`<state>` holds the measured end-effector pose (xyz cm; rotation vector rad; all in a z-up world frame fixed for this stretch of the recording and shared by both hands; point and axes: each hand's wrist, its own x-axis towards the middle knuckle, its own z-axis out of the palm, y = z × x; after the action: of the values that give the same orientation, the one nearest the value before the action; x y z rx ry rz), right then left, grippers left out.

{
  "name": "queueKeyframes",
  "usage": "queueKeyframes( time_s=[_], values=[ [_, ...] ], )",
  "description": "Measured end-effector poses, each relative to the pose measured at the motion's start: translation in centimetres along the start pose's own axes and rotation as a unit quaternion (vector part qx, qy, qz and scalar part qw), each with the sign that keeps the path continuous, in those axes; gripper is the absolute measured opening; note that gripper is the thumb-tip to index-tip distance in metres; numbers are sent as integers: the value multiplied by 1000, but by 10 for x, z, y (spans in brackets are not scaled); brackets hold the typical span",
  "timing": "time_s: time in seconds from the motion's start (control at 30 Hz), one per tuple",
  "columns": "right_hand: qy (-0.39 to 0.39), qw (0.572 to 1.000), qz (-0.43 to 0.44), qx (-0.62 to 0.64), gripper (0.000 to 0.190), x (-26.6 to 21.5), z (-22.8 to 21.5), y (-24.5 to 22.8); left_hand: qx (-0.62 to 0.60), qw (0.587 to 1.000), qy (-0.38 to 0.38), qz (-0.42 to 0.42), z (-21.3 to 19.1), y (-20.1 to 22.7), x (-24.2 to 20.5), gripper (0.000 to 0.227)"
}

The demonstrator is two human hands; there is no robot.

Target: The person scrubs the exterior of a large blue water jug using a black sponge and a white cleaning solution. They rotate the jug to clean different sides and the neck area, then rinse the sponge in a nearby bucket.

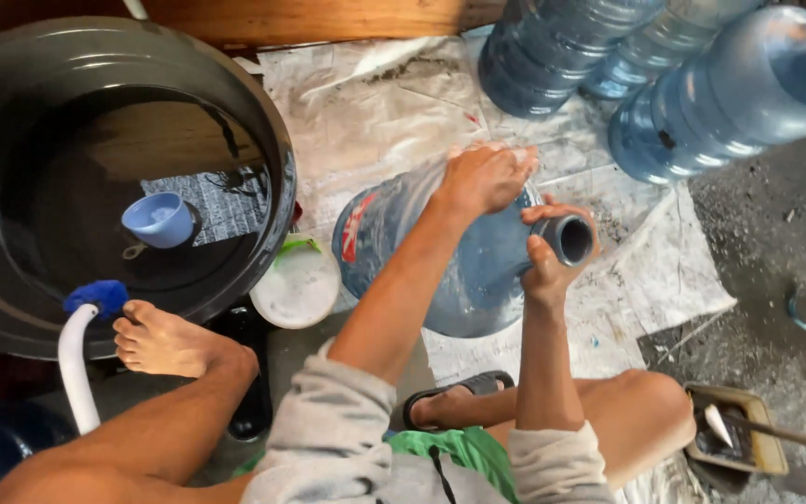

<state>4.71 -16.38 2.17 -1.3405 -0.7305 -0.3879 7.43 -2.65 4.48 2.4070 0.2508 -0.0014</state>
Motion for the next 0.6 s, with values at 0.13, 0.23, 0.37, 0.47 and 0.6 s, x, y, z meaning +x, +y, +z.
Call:
queueKeyframes(
  time_s=[0.13,0.23,0.37,0.47,0.6],
  values=[
    [55,998,3,-39,28,9,-19,26,-8,998,-20,55,-20,18,-54,53],
    [106,992,6,-63,18,22,-42,51,131,951,260,106,23,14,-97,34],
    [164,986,28,5,18,26,-27,42,63,959,277,10,42,10,-90,49],
    [189,981,43,-2,16,18,-17,17,-73,957,275,-59,40,-32,-35,45],
    [262,961,74,-51,6,30,-12,14,-306,884,340,100,47,-49,-66,52]
  ],
)
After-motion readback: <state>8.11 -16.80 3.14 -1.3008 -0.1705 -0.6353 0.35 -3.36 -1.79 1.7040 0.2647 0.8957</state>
